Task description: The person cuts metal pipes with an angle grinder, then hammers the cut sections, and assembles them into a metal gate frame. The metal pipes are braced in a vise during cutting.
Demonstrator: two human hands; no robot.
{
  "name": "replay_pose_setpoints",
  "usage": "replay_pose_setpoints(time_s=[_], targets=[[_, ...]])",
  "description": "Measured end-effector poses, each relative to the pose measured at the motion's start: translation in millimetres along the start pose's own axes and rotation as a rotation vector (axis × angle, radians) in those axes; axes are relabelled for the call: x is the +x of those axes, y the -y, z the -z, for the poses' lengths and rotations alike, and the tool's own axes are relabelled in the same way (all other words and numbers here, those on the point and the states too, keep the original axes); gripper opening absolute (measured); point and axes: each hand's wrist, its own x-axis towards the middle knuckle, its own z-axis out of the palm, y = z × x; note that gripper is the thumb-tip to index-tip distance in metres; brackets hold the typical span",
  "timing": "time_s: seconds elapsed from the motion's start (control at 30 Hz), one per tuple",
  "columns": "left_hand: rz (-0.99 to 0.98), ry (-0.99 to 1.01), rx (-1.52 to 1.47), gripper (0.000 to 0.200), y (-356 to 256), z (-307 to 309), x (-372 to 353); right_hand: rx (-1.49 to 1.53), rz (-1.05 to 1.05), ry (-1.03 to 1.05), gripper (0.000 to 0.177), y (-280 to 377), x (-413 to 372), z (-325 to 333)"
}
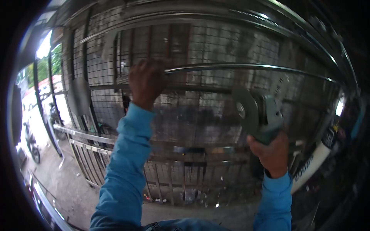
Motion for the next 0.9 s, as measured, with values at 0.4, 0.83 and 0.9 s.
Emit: replay_pose_setpoints(time_s=[0.4,0.83,0.9], targets=[[0.085,0.675,-0.071,0.052,112.4,56.7,-33.8,0.285,-0.235,-0.13,0.07,-48.5,-62.1,37.5],[-0.119,0.471,-0.254,0.061,-117.1,40.3,8.3,0.167,-0.261,-0.152,0.052,-52.9,-72.0,68.8],[-0.156,0.419,-0.179,0.059,-117.4,35.2,8.1,0.129,-0.226,-0.156,0.048,-50.2,-56.6,60.6]])
